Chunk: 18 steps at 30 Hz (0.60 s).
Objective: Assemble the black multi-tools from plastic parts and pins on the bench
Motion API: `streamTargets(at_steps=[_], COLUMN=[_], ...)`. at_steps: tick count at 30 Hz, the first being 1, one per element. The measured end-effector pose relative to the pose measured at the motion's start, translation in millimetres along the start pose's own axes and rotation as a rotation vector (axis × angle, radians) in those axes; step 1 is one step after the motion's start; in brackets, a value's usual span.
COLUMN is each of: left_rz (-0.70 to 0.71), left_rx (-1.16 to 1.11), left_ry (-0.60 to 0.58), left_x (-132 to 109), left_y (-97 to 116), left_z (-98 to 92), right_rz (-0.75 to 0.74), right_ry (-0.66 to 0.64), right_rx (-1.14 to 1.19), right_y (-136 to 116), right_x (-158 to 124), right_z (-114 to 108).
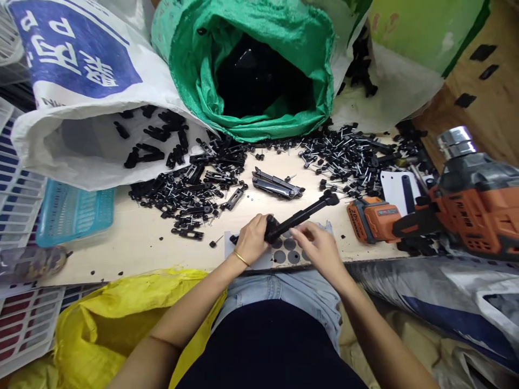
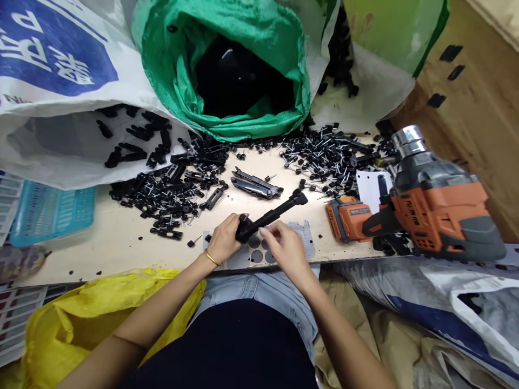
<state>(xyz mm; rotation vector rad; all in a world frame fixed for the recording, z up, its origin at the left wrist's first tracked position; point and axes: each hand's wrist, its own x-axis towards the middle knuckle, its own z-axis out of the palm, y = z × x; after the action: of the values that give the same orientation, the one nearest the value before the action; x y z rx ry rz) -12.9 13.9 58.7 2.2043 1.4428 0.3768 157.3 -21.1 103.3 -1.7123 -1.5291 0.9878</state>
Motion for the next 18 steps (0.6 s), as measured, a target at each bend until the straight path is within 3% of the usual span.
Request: streamTargets(at_steps=[3, 4, 6, 8, 10, 18], left_rz=[0.054, 0.100, 0.212, 0.303, 0.357, 0.486], left_rx=[0.019, 0.021, 0.044, 0.061, 0.019, -0.144], left_ry=[-0.068, -0.098, -0.161, -0.228, -0.263, -0.087], left_x=[-2.1, -2.1, -0.5, 1.9, 3.1, -6.8], left_y=[-10.6, -10.7, -8.1, -6.1, -8.9, -36.7], left_z=[-10.2, -14.3, -22.7, -31.2, -39.1, -51.0], right_rz=[-0.338, -0.454, -0.578, -0.555, -0.470, -0.341], right_ry=[0.056, 0.003, -0.248, -0.489, -0.609, -0.590], right_rx=[-0.514, -0.658, -0.898, -1.052, -1.120, -1.003], right_y=[-6.1, -8.6, -11.9, -12.7, -12.2, -11.9], right_x=[-5.5, -3.5, 4.6, 14.8, 23.9, 35.5], right_z=[-30.9, -34.7, -34.8, -31.4, -30.3, -39.0])
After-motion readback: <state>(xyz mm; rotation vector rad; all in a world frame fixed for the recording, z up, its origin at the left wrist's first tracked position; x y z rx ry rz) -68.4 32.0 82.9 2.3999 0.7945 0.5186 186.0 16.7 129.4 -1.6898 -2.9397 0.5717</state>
